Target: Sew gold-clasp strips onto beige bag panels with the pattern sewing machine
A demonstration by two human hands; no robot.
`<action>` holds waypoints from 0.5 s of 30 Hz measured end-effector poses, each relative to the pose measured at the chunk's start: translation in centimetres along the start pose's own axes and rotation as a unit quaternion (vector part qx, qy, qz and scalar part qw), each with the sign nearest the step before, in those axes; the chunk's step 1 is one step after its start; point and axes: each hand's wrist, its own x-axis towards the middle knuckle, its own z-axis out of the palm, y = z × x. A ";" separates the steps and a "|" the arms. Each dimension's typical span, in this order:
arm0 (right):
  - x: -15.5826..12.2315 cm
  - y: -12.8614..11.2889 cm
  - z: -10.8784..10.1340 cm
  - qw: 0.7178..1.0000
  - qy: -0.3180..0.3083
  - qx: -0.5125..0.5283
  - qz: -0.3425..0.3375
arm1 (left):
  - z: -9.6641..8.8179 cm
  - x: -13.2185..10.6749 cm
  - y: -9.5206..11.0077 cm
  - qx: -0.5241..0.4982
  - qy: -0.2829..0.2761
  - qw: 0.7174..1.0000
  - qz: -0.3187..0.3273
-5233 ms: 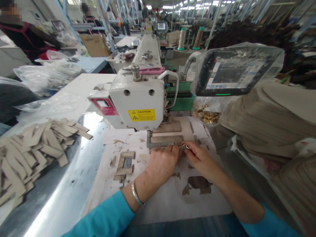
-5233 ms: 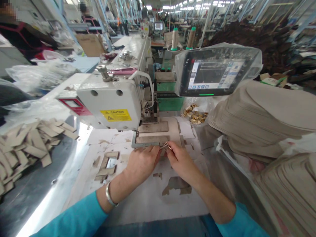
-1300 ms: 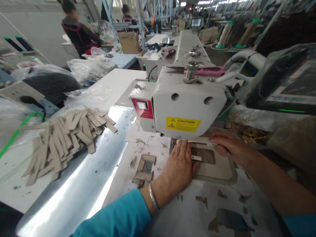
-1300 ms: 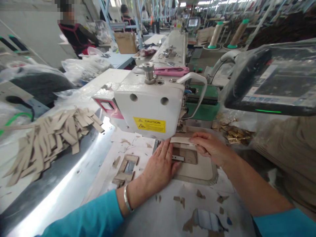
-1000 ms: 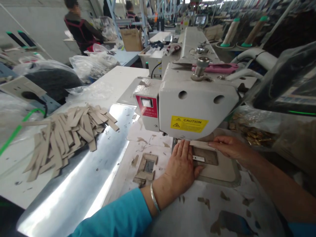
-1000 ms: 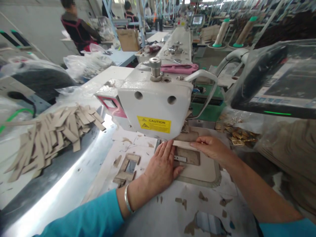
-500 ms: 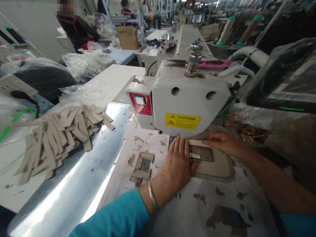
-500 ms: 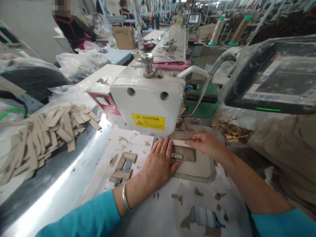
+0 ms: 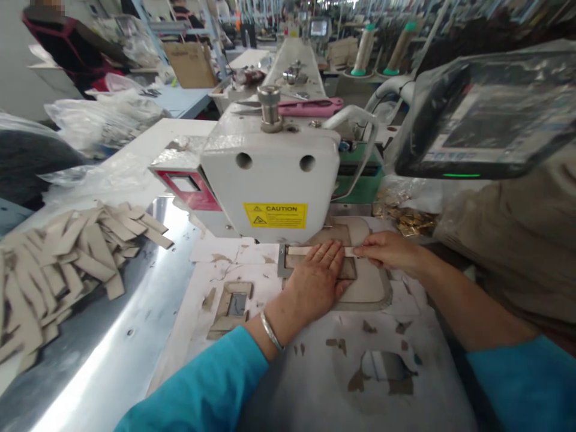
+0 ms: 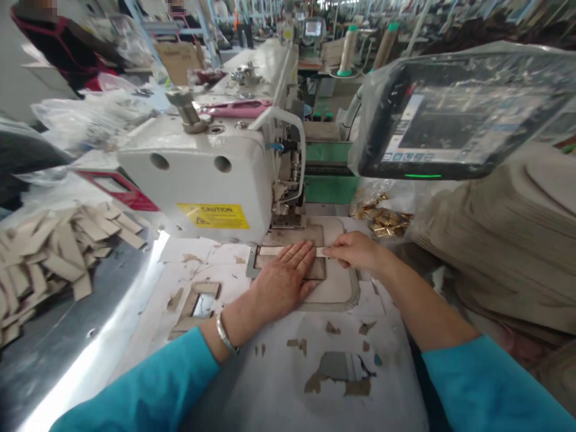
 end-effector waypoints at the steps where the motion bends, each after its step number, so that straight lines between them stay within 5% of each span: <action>1: 0.1 -0.1 0.1 1.000 -0.003 0.003 0.003 | 0.0 0.3 0.1 -0.001 -0.002 1.000 0.004; 9: 0.5 -0.3 1.0 0.991 0.038 -0.118 -0.042 | 0.2 0.2 0.0 -0.012 0.009 1.000 0.001; 15: 0.0 -0.8 1.2 0.922 0.157 -0.311 -0.167 | 0.4 0.2 -0.2 -0.014 0.028 1.000 0.006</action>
